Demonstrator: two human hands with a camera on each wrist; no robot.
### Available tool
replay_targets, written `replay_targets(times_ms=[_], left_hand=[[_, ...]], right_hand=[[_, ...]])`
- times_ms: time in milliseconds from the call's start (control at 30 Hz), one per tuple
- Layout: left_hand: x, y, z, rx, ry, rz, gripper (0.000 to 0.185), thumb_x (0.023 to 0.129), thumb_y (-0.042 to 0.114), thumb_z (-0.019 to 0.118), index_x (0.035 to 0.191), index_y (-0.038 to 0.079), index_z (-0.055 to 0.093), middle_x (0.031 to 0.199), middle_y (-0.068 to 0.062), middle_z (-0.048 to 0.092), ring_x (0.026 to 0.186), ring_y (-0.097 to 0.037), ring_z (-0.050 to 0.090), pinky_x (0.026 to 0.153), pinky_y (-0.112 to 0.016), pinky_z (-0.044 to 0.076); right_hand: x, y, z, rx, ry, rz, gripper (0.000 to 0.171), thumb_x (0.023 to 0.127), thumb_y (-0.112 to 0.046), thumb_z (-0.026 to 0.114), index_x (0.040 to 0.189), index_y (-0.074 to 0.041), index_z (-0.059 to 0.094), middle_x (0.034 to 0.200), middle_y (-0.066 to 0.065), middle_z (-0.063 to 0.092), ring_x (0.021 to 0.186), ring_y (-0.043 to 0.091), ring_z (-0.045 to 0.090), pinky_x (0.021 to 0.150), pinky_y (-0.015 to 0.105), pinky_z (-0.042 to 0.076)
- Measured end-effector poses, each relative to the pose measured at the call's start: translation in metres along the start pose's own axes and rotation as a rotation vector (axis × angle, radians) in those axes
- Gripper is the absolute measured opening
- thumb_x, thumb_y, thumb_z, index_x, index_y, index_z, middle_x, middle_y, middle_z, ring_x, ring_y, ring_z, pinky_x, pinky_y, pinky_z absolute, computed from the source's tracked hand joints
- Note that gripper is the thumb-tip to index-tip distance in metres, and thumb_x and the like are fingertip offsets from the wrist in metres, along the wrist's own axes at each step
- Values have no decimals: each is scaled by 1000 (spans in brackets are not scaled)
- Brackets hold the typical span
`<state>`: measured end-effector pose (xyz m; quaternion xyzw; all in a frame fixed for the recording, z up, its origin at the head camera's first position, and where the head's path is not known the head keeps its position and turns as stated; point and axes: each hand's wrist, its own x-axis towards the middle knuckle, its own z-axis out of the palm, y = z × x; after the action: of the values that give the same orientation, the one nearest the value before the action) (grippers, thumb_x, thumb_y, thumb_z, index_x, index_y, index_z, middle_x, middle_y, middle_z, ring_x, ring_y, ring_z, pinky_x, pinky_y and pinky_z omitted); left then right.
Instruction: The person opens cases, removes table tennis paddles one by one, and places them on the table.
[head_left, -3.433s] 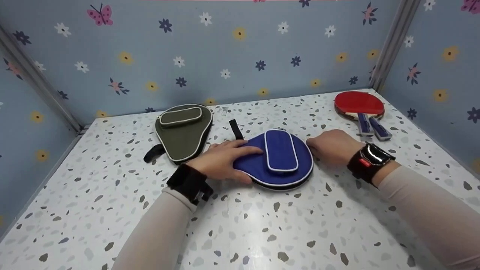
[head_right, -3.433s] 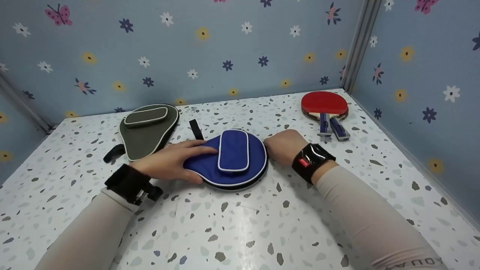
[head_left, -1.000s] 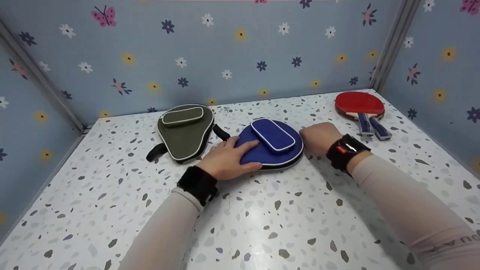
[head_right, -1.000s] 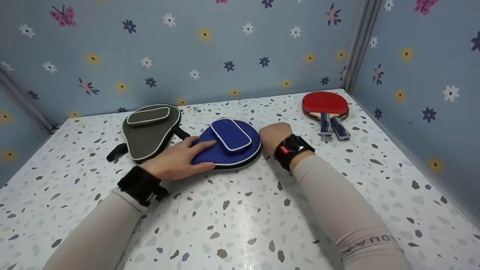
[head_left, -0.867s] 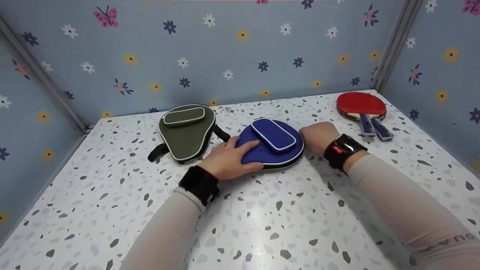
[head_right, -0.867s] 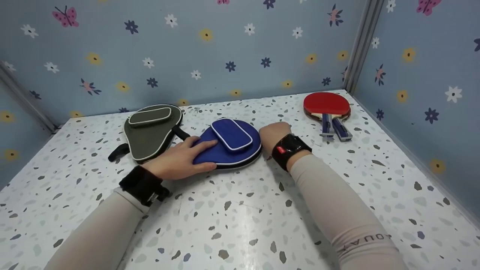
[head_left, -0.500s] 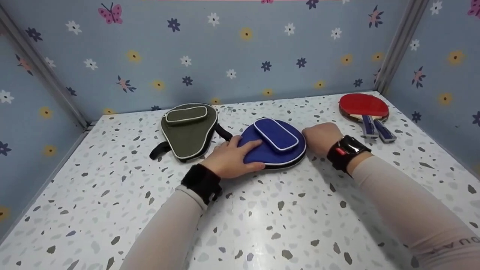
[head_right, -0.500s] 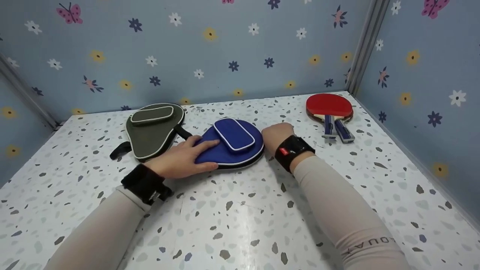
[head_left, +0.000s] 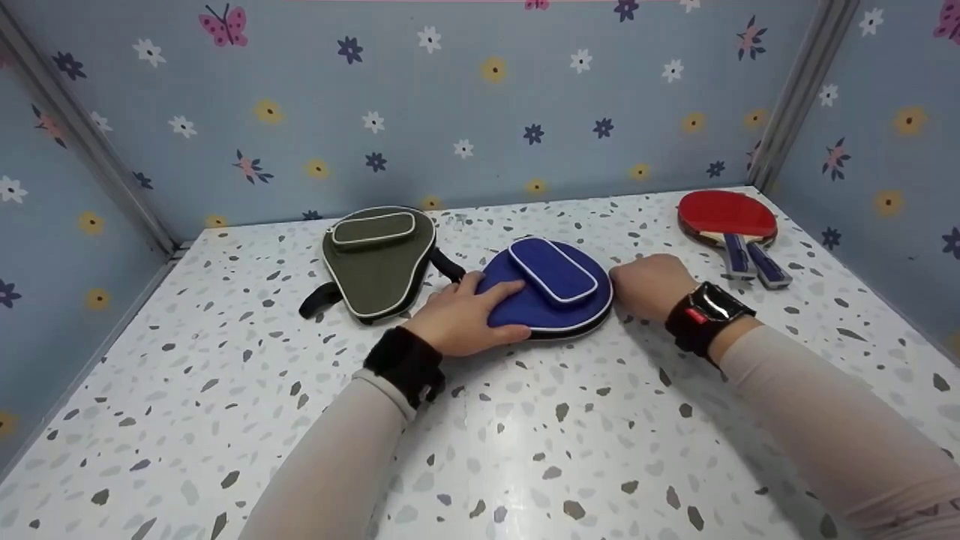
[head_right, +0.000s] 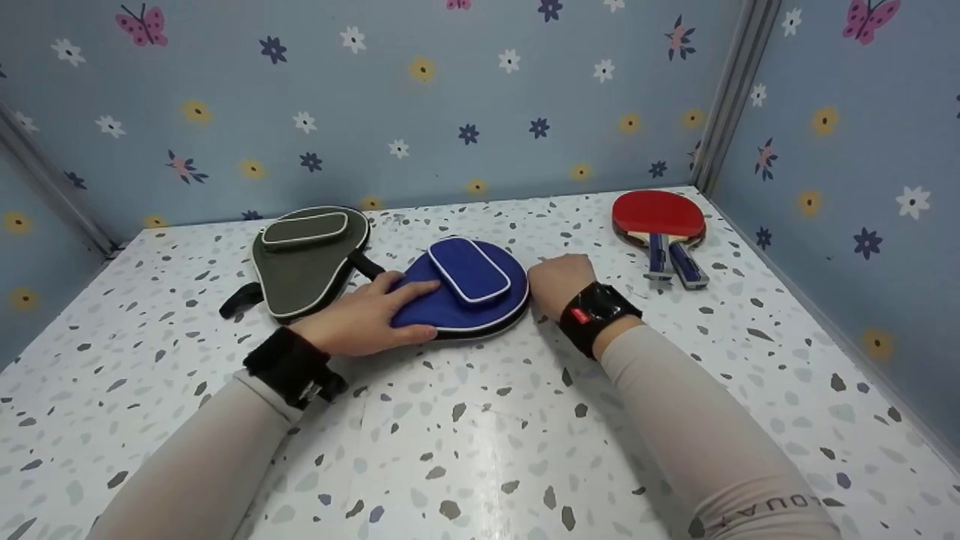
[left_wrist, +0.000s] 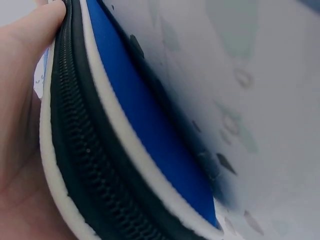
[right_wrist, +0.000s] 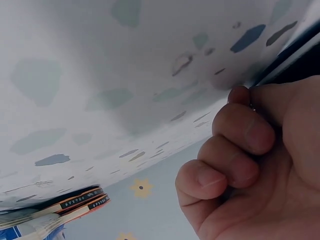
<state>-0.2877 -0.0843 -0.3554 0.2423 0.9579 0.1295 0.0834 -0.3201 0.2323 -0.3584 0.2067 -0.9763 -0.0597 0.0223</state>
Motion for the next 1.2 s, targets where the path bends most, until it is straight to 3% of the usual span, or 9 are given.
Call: replay_targets(times_ms=[233, 467, 767, 1000, 1200], left_hand=[[1, 0, 0, 2, -8, 0, 84, 102, 79, 56, 174, 46, 31, 177, -25, 23, 156, -57, 33, 124, -67, 32], [2, -1, 1, 1, -11, -6, 84, 101, 80, 56, 174, 46, 31, 178, -25, 22, 156, -58, 32, 125, -68, 30], [1, 1, 0, -3, -6, -4, 83, 101, 80, 57, 173, 47, 32, 177, -24, 23, 155, -57, 34, 124, -68, 30], [1, 1, -1, -6, 0, -8, 84, 101, 79, 58, 173, 45, 34, 177, -24, 24, 155, -55, 35, 124, -67, 31], [2, -1, 0, -7, 0, -7, 85, 100, 80, 58, 173, 46, 33, 177, -24, 23, 155, -56, 34, 125, -67, 29]], right_hand=[[-12, -2, 3, 0, 42, -33, 21, 102, -12, 64, 81, -9, 66, 67, 4, 59, 63, 30, 59, 72, 55, 56], [-24, -9, 2, -1, 59, -37, 23, 105, -13, 62, 83, -6, 67, 66, 5, 58, 61, 31, 61, 66, 54, 56], [-38, -23, -2, 23, 41, -11, 28, 107, -17, 61, 84, -6, 70, 70, 9, 67, 68, 36, 68, 70, 58, 57], [-49, -36, -4, 38, 71, -44, 28, 106, -16, 64, 79, -9, 65, 63, 3, 58, 60, 30, 62, 64, 54, 56], [-52, -51, -9, 17, 0, -41, 30, 107, -16, 63, 78, -9, 64, 63, 2, 56, 60, 27, 59, 67, 52, 55]])
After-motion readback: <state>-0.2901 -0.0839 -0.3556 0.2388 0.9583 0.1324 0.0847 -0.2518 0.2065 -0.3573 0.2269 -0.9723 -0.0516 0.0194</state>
